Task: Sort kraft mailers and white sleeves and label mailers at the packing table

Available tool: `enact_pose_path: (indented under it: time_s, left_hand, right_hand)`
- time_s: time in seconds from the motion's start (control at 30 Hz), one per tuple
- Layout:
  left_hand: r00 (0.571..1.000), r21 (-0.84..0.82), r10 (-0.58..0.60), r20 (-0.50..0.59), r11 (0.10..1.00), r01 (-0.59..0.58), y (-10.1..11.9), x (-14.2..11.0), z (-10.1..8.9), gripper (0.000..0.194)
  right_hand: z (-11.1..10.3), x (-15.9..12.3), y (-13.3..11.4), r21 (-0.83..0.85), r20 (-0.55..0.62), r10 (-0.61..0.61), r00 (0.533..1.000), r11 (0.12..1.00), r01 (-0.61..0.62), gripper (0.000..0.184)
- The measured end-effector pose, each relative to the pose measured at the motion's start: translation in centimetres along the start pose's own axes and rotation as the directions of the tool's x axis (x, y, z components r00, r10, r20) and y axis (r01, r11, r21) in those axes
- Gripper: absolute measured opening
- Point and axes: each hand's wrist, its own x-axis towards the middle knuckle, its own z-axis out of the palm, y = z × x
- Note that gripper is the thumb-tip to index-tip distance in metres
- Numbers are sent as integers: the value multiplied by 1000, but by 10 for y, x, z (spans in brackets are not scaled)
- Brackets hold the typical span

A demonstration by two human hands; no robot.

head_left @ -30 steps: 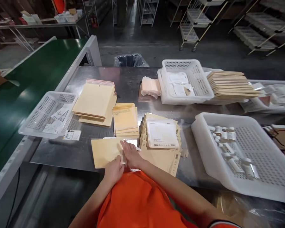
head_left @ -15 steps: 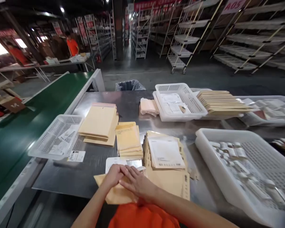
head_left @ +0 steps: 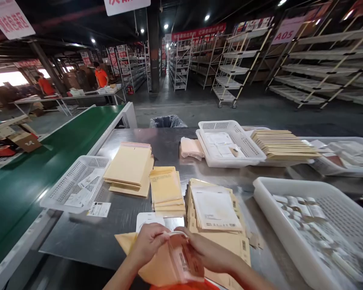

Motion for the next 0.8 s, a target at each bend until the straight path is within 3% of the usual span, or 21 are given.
enact_pose_path:
  time_s: [0.1,0.2,0.3,0.4,0.5,0.6,0.67,0.8]
  left_hand:
    - [998,-14,68,18,998,-68,11,6,1,46]
    - [996,35,85,40,996,-87,16,8,-3,48]
    - [996,134,71,50,988,-77,14,6,-7,52]
    - [994,169,107,-16,980,-103,11,4,4,51]
    - [964,279,266,22,924,-262,16,5,27,52]
    - [894,424,447,37,803,-419,25,5,37,55]
    - [897,389,436,-72,840,-378,32,4,29,50]
    - [941,187,196,-274,971,-148,40,-1,7,46]
  right_hand:
    - [15,1,5,174,-27,-78,997,981,81,25]
    - [22,0,12,203,-102,-87,991,973,107,24]
    - [22,0,20,79,-203,-80,976,992,97,20]
    - [30,4,26,-104,-255,-103,961,991,78,26]
    - [48,10,25,-8,-272,-97,957,995,99,31]
    - [53,7,24,120,-301,-123,946,979,166,31]
    - [42,-1,25,128,-310,-157,938,970,204,34]
    - [13,-12,27,143,-309,-120,944,975,171,39]
